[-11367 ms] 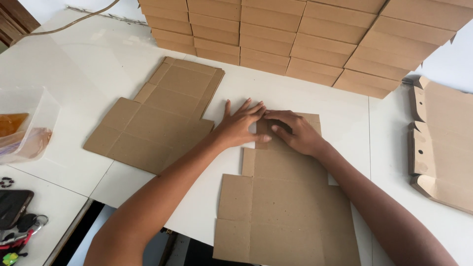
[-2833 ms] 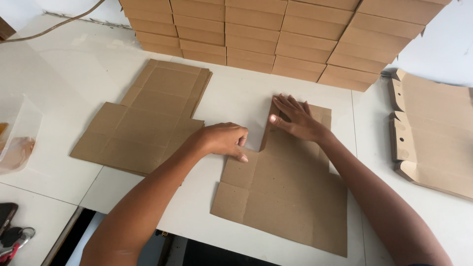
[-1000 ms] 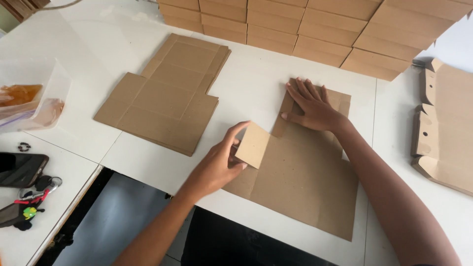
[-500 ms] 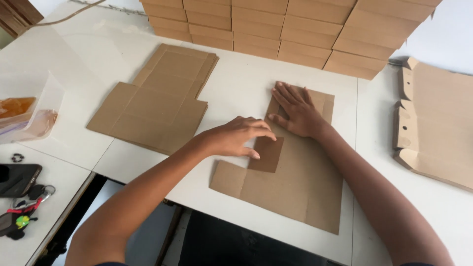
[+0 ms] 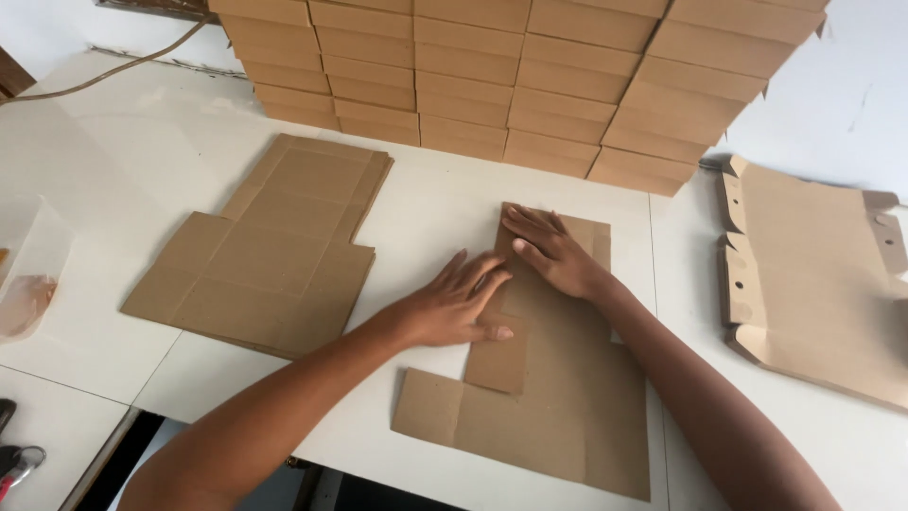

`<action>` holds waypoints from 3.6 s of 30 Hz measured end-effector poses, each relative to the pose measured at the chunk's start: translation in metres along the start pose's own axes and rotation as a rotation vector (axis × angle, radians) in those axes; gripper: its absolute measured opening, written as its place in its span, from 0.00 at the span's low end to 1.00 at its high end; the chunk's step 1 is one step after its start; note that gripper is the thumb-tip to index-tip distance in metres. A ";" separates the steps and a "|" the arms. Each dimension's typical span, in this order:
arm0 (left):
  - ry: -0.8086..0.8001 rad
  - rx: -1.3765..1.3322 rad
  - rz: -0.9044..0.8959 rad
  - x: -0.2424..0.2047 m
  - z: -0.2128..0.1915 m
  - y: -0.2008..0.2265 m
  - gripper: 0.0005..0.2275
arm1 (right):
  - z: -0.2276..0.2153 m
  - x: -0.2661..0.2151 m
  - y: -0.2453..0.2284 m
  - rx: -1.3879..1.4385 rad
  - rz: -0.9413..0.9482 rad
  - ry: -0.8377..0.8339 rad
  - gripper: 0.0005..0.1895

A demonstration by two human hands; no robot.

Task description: Folding flat cardboard templates into small boxes and stacking them.

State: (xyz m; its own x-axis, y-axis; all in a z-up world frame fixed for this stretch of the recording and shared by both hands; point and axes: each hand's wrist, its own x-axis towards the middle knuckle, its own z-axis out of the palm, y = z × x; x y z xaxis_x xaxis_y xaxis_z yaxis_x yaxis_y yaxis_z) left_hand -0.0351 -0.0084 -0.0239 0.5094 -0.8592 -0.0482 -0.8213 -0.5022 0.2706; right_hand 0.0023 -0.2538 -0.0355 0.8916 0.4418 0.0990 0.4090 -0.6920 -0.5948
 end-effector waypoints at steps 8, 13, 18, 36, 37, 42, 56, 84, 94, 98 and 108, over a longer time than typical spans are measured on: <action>-0.275 0.046 -0.036 -0.014 -0.020 0.022 0.45 | 0.008 0.003 0.003 -0.079 -0.033 0.122 0.26; -0.219 -0.057 0.005 -0.012 -0.026 0.011 0.40 | 0.004 -0.004 -0.008 -0.192 -0.125 0.233 0.25; 0.149 -0.085 0.041 -0.004 -0.014 -0.020 0.26 | 0.000 -0.012 -0.028 -0.070 -0.303 0.374 0.24; -0.236 -0.039 -0.143 -0.008 -0.039 0.019 0.54 | -0.044 -0.041 -0.111 -0.137 0.201 -0.641 0.27; -0.243 -0.041 -0.141 -0.009 -0.040 0.019 0.54 | -0.043 -0.044 -0.119 -0.131 0.204 -0.643 0.27; -0.212 -0.028 -0.128 -0.005 -0.032 0.014 0.59 | -0.034 -0.067 -0.137 -0.263 0.127 -0.572 0.28; -0.212 0.061 -0.164 -0.001 -0.026 0.012 0.57 | 0.017 -0.089 -0.087 -0.582 -0.149 -0.346 0.44; -0.209 -0.030 -0.168 0.012 -0.004 -0.011 0.27 | 0.014 -0.110 -0.112 -0.418 -0.328 -0.582 0.39; -0.144 0.001 -0.168 0.009 -0.008 -0.004 0.43 | 0.015 -0.101 -0.106 -0.082 -0.561 -0.042 0.15; -0.045 0.001 -0.172 0.011 -0.008 -0.008 0.35 | 0.026 -0.103 -0.104 -0.178 -0.637 0.006 0.12; 0.083 -0.109 -0.161 0.009 -0.005 -0.043 0.22 | 0.028 -0.095 -0.090 -0.257 -0.375 -0.263 0.43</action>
State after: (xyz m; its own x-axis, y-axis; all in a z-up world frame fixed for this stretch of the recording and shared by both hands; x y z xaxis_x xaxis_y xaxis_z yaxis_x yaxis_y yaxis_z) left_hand 0.0064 0.0063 -0.0308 0.6550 -0.7553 -0.0210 -0.6974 -0.6150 0.3680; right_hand -0.1249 -0.2176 -0.0138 0.6099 0.7913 0.0444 0.7543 -0.5624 -0.3386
